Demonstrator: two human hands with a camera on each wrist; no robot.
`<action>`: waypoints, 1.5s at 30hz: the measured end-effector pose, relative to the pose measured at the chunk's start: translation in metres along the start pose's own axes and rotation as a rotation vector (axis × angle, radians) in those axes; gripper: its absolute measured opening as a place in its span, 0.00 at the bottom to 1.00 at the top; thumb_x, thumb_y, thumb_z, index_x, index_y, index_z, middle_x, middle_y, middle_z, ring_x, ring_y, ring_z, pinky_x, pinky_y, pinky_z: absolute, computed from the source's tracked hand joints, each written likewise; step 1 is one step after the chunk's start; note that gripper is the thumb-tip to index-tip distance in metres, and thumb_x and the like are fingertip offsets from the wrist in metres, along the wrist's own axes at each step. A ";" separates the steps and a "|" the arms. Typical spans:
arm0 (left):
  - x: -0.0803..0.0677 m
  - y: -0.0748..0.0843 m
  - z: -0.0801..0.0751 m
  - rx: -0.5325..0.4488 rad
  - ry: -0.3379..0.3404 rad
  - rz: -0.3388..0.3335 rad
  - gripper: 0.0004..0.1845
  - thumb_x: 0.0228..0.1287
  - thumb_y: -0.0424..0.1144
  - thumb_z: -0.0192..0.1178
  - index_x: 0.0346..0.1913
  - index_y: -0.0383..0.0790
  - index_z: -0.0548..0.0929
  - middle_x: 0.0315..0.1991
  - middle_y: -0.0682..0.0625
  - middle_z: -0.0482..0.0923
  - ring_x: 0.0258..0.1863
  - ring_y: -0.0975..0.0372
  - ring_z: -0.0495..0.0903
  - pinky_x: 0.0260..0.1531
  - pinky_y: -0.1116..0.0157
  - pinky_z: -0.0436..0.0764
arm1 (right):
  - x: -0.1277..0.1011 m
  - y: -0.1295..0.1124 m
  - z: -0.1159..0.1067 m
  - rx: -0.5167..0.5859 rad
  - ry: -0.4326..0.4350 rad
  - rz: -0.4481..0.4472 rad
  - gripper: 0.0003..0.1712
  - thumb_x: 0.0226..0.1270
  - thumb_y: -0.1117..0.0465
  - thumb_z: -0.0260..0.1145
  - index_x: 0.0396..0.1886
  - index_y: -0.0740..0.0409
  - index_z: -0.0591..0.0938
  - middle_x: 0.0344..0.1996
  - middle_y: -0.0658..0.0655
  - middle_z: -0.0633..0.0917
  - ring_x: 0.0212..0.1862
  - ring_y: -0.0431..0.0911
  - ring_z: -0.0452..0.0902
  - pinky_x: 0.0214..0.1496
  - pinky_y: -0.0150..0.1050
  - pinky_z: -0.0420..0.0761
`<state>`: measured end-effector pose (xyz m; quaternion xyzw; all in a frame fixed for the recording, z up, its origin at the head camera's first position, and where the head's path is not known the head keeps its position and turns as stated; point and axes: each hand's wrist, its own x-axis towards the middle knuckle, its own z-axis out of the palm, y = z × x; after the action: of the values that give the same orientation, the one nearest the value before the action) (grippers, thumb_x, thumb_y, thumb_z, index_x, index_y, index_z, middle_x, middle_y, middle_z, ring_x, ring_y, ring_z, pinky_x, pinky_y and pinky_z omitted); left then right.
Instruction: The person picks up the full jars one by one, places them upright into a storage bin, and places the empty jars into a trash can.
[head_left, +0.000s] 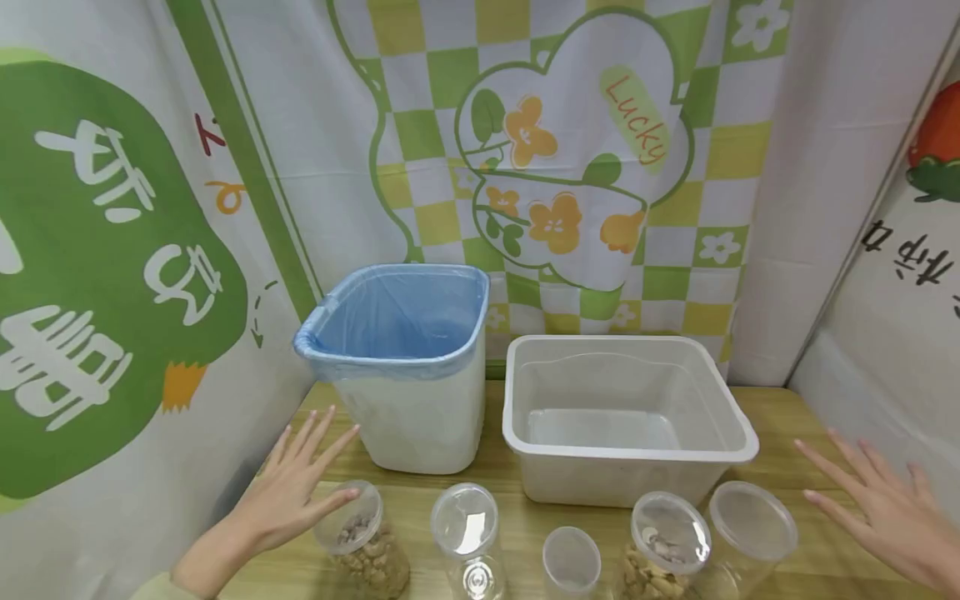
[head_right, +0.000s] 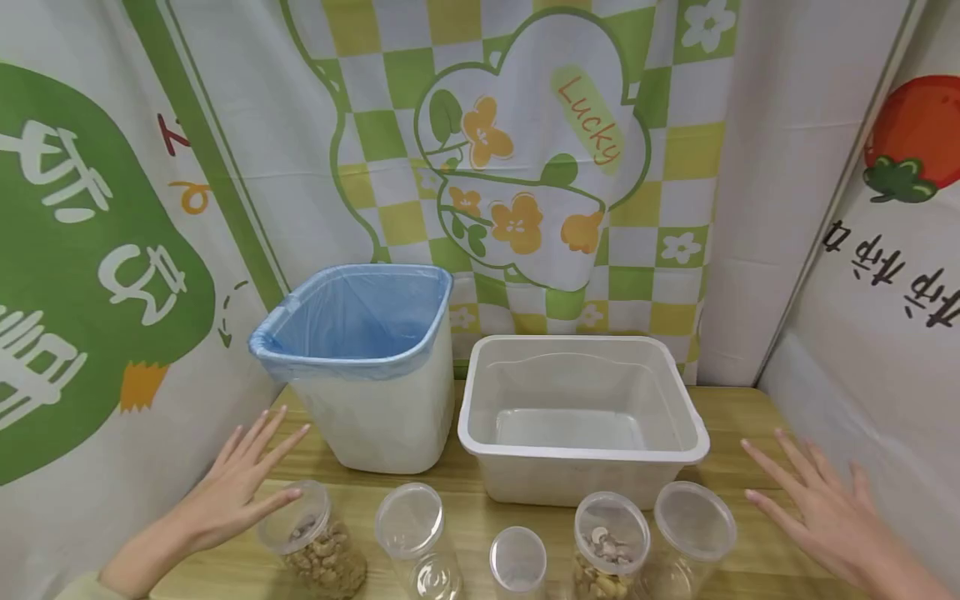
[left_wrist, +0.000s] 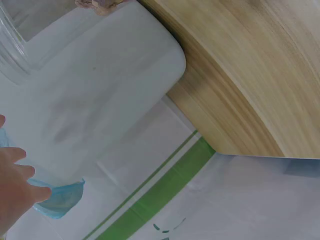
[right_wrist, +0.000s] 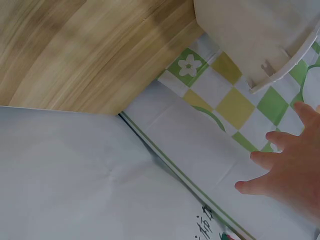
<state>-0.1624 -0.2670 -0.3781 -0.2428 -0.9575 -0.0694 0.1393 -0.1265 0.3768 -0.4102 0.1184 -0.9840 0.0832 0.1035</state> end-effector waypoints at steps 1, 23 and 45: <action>0.000 0.000 0.000 -0.004 -0.005 0.000 0.36 0.58 0.56 0.51 0.68 0.54 0.52 0.69 0.44 0.37 0.67 0.56 0.30 0.62 0.59 0.24 | 0.000 0.000 0.000 0.001 0.002 0.001 0.38 0.65 0.49 0.51 0.69 0.41 0.43 0.68 0.59 0.33 0.62 0.70 0.25 0.48 0.62 0.11; 0.005 0.028 -0.005 -0.108 0.015 0.108 0.36 0.54 0.55 0.56 0.65 0.49 0.59 0.67 0.40 0.48 0.66 0.50 0.44 0.62 0.69 0.28 | 0.027 -0.007 -0.007 0.134 0.098 -0.131 0.34 0.63 0.57 0.55 0.67 0.43 0.55 0.67 0.63 0.47 0.66 0.63 0.36 0.57 0.62 0.21; -0.017 0.050 -0.001 -0.170 0.317 0.208 0.28 0.40 0.44 0.69 0.50 0.49 0.76 0.53 0.49 0.70 0.48 0.55 0.71 0.39 0.50 0.73 | 0.063 -0.025 0.003 0.316 0.162 -0.178 0.19 0.48 0.57 0.69 0.43 0.55 0.81 0.58 0.37 0.60 0.46 0.69 0.69 0.38 0.65 0.69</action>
<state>-0.1236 -0.2306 -0.3791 -0.3373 -0.8841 -0.1723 0.2736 -0.1806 0.3385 -0.3952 0.2127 -0.9329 0.2363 0.1692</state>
